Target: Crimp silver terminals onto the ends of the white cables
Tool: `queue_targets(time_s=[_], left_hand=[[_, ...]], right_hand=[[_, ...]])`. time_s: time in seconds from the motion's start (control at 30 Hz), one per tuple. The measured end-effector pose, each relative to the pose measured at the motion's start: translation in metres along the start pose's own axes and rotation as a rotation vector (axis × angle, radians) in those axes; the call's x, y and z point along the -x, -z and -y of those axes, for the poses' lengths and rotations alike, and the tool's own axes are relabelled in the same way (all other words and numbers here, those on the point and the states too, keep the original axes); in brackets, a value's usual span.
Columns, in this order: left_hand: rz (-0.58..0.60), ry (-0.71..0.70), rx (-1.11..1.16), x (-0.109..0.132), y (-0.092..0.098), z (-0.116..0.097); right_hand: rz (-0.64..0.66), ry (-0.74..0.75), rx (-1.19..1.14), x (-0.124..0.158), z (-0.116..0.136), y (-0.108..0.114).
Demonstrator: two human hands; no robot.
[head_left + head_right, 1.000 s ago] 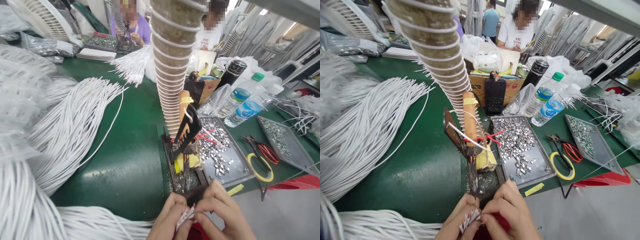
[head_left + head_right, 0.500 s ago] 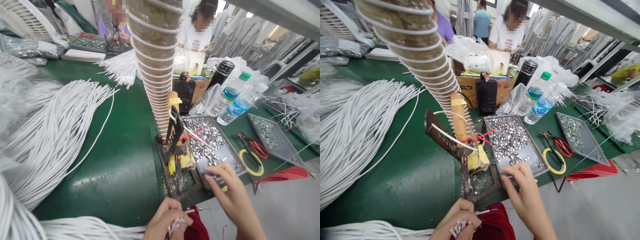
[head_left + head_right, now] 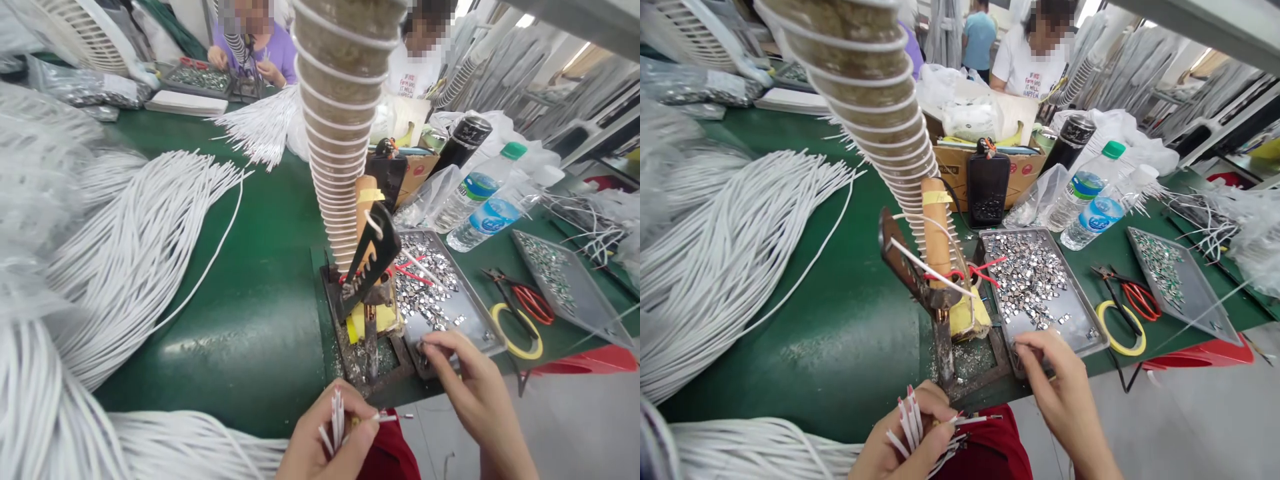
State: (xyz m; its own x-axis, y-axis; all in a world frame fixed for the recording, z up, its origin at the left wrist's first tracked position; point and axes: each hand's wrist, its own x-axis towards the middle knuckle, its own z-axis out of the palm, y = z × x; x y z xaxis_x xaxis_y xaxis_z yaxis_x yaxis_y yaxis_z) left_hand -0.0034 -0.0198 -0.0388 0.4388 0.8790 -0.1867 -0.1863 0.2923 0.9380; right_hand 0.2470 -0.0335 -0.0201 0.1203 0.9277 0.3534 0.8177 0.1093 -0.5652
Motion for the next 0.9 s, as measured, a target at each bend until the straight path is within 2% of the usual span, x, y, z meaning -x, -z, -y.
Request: queue_targets(time_s=[0.13,0.27,0.4,0.5,0.7,0.9], left_hand=[[0.021,-0.019,-0.030,-0.006,0.002,-0.007],[0.002,0.013,0.066,-0.007,-0.001,-0.007],[0.024,0.073,0.131,-0.006,-0.003,-0.006],[-0.019,0.086,0.201,-0.007,-0.005,-0.006],[-0.072,0.099,0.297,-0.011,-0.009,-0.008],[-0.129,0.102,0.288,-0.013,-0.008,-0.014]], right_hand=[[0.042,0.135,-0.210,0.011,0.032,-0.009],[0.036,0.245,-0.255,0.012,0.049,-0.019],[0.069,0.280,-0.274,0.014,0.048,-0.022],[0.063,0.285,-0.228,0.020,0.045,-0.021],[-0.100,0.259,-0.195,0.026,0.046,-0.028],[-0.116,0.390,-0.112,0.020,0.045,-0.031]])
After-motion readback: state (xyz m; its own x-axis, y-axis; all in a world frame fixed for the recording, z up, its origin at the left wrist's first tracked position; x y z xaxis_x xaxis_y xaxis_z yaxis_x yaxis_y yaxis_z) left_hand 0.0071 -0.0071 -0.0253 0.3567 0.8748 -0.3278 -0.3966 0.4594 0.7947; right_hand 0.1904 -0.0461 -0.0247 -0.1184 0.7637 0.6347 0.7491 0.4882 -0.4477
